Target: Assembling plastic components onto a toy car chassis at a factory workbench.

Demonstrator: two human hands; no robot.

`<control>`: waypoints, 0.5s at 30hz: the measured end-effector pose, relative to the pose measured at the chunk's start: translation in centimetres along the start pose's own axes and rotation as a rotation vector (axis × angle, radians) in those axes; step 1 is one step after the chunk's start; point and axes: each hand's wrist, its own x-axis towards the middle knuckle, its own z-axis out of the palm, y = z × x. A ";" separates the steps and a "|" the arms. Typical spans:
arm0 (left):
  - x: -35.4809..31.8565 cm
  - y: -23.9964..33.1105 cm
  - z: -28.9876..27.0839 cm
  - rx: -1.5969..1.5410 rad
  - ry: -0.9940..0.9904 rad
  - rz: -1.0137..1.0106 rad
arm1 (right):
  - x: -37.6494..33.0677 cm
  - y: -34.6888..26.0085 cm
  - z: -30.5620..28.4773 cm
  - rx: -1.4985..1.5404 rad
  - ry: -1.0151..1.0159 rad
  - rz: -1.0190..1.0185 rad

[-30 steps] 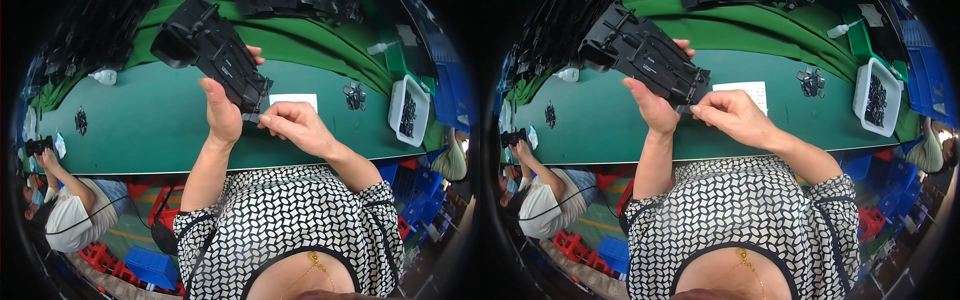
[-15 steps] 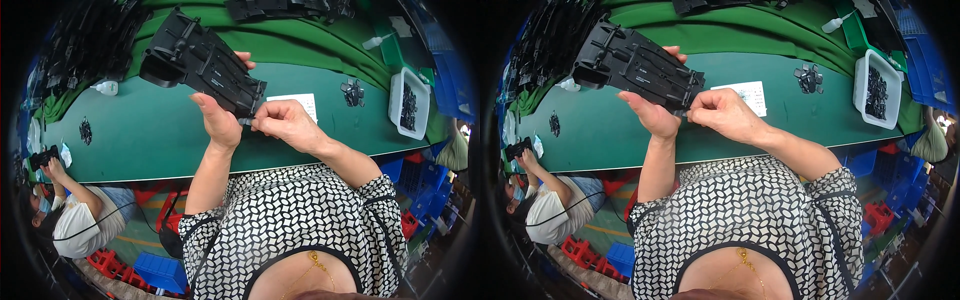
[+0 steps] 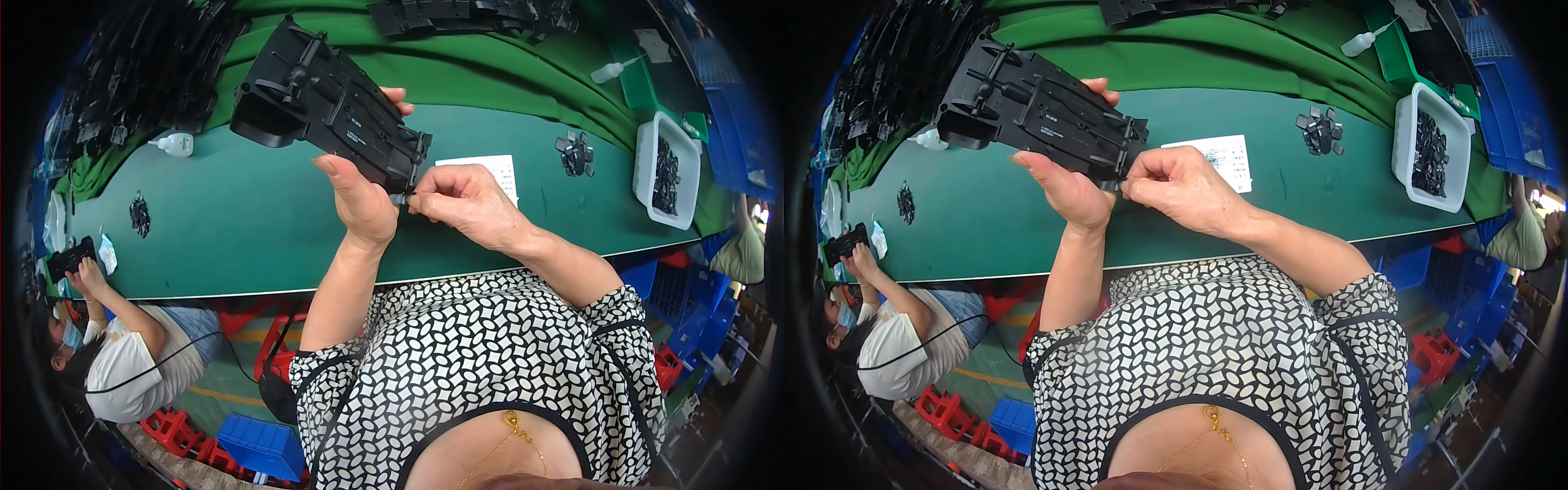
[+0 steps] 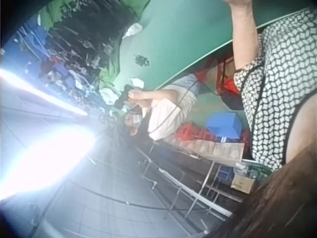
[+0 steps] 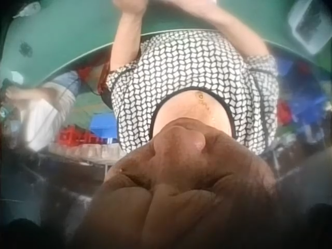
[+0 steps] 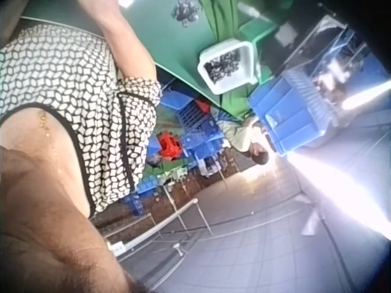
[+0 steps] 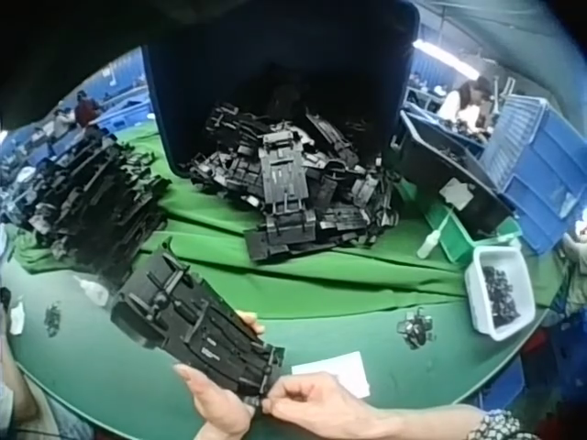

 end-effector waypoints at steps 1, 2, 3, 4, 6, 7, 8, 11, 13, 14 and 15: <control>0.0 0.0 0.0 0.000 -0.002 0.002 | 0.1 0.1 0.0 -0.005 0.000 -0.015; 0.1 0.0 -0.1 -0.002 -0.007 0.005 | 0.0 -0.1 0.0 -0.005 0.000 -0.019; 0.2 -0.1 -0.2 -0.003 -0.011 0.007 | -0.1 -0.4 -0.1 -0.022 -0.008 0.003; 0.3 -0.2 -0.4 -0.001 -0.013 0.011 | -0.2 -0.8 -0.1 -0.039 -0.017 0.023; 0.6 -0.4 -0.9 -0.255 0.043 -0.182 | -0.7 -1.3 -0.5 -0.115 -0.029 -0.049; 0.7 -0.3 -1.1 -0.366 0.054 -0.258 | -1.0 -1.5 -0.8 -0.191 -0.039 -0.118; 1.0 -0.1 -1.3 -0.438 0.035 -0.308 | -1.3 -1.6 -1.2 -0.329 0.023 -0.301; 1.3 0.4 -1.8 -0.638 0.009 -0.437 | -1.2 -2.3 -1.6 -0.514 0.163 -0.657; 1.3 0.5 -1.4 -0.691 0.032 -0.508 | -0.2 -2.7 -1.5 -0.567 0.133 -0.801; 1.3 0.5 -1.6 -0.684 0.027 -0.504 | 0.1 -2.9 -1.3 -0.623 0.103 -0.937; 1.3 0.7 -1.6 -0.696 0.025 -0.529 | 0.2 -3.2 -0.9 -0.619 0.087 -0.914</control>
